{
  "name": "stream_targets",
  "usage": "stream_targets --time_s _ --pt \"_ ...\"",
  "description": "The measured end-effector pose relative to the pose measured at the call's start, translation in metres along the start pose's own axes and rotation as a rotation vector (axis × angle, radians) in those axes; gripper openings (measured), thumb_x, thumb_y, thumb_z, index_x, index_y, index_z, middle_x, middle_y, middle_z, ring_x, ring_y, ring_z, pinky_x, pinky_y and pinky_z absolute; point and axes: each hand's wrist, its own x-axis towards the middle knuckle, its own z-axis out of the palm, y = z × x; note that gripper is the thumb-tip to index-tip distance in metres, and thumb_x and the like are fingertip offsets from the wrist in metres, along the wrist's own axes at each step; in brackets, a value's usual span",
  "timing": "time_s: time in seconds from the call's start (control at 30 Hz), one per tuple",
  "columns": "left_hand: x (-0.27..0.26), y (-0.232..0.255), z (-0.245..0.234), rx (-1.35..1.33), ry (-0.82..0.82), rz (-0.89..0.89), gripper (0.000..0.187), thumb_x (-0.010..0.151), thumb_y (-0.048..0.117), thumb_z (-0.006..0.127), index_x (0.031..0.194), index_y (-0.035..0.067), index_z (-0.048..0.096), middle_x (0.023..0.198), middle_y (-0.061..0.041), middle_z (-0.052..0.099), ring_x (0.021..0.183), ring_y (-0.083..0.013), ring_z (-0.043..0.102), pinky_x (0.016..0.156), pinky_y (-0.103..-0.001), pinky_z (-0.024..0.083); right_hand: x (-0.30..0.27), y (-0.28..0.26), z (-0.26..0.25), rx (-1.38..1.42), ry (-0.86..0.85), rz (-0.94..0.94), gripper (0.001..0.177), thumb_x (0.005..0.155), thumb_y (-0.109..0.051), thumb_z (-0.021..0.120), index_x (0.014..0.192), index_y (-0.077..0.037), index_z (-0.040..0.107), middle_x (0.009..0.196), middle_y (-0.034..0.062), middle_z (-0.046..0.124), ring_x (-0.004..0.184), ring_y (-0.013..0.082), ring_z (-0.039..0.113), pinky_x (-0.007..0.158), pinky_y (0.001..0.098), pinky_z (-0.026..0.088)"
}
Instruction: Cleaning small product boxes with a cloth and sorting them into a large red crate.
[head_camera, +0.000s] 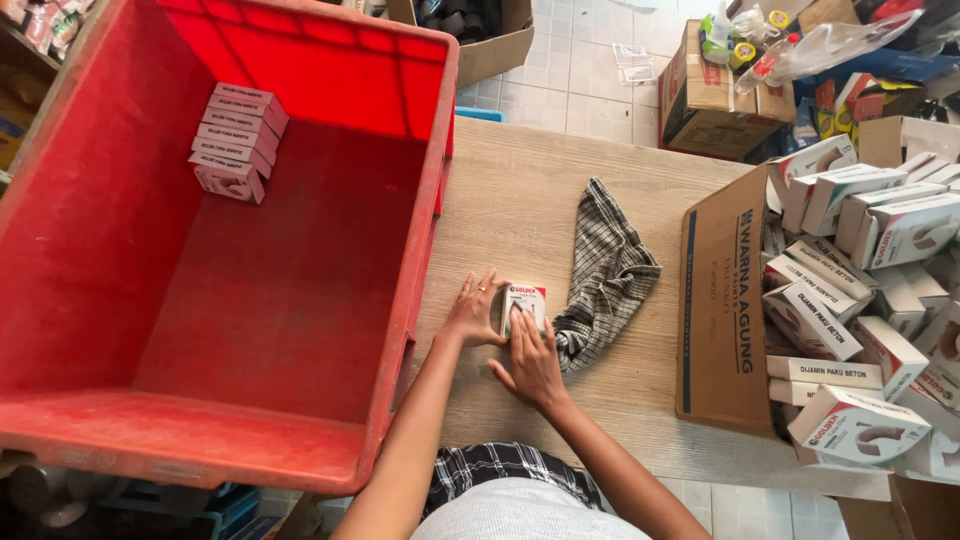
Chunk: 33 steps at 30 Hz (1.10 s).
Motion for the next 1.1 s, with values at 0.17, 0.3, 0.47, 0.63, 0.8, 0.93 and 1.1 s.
stream_targets --time_s 0.17,0.3,0.47,0.63,0.8,0.93,1.1 --pt "0.003 -0.002 0.002 0.033 -0.015 -0.004 0.109 0.034 0.039 0.085 0.131 0.021 0.038 0.138 -0.012 0.045 0.137 -0.0232 0.03 0.114 -0.049 0.012 0.013 0.001 0.002 -0.03 0.022 0.034 0.089 0.085 -0.065 0.034 0.138 0.006 0.029 0.137 0.0214 0.042 0.132 0.0294 0.035 0.109 0.052 0.009" --pt "0.008 -0.006 0.006 0.052 -0.045 0.0 0.113 0.033 0.035 0.085 0.135 0.018 0.038 0.137 -0.013 0.047 0.137 -0.0247 0.029 0.113 -0.054 0.008 -0.014 -0.008 -0.016 -0.063 0.007 -0.074 0.089 0.083 -0.064 0.036 0.137 0.007 0.03 0.14 0.022 0.038 0.132 0.0314 0.033 0.108 0.0531 0.013" --pt "0.006 -0.003 0.002 0.002 -0.042 -0.027 0.112 0.032 0.036 0.085 0.133 0.02 0.039 0.138 -0.012 0.046 0.137 -0.0248 0.028 0.113 -0.053 0.008 0.006 0.012 -0.006 -0.027 -0.012 -0.053 0.09 0.084 -0.065 0.035 0.138 0.006 0.028 0.14 0.0205 0.037 0.133 0.0295 0.031 0.107 0.0566 0.008" --pt "-0.001 -0.002 -0.004 -0.025 -0.031 -0.022 0.11 0.032 0.036 0.084 0.131 0.019 0.041 0.134 -0.009 0.05 0.137 -0.025 0.029 0.113 -0.052 0.01 0.019 0.014 -0.002 -0.075 0.025 -0.05 0.098 0.076 -0.071 0.042 0.134 0.008 0.034 0.141 0.0241 0.036 0.134 0.0331 0.03 0.109 0.0553 0.011" --pt "0.008 -0.004 0.003 -0.015 0.004 -0.021 0.108 0.03 0.041 0.082 0.129 0.022 0.041 0.131 -0.002 0.052 0.137 -0.0206 0.03 0.114 -0.05 0.011 -0.011 0.024 -0.005 -0.003 0.073 -0.269 0.088 0.078 -0.062 0.045 0.132 0.007 0.037 0.137 0.0231 0.041 0.13 0.033 0.038 0.109 0.0504 0.019" --pt "0.006 -0.004 0.002 -0.027 -0.009 -0.026 0.108 0.031 0.039 0.083 0.129 0.019 0.042 0.132 -0.004 0.052 0.137 -0.0231 0.03 0.114 -0.051 0.011 0.004 0.048 0.01 0.036 0.128 -0.299 0.082 0.078 -0.055 0.05 0.134 0.005 0.038 0.135 0.0196 0.044 0.127 0.0305 0.042 0.109 0.0517 0.019" --pt "-0.002 0.007 -0.006 -0.033 -0.012 -0.045 0.113 0.029 0.048 0.086 0.129 0.02 0.041 0.132 -0.006 0.052 0.137 -0.0235 0.029 0.114 -0.05 0.009 0.017 0.049 0.002 0.056 0.121 -0.153 0.076 0.084 -0.052 0.047 0.135 0.003 0.036 0.139 0.0181 0.041 0.132 0.0279 0.036 0.109 0.0524 0.013"
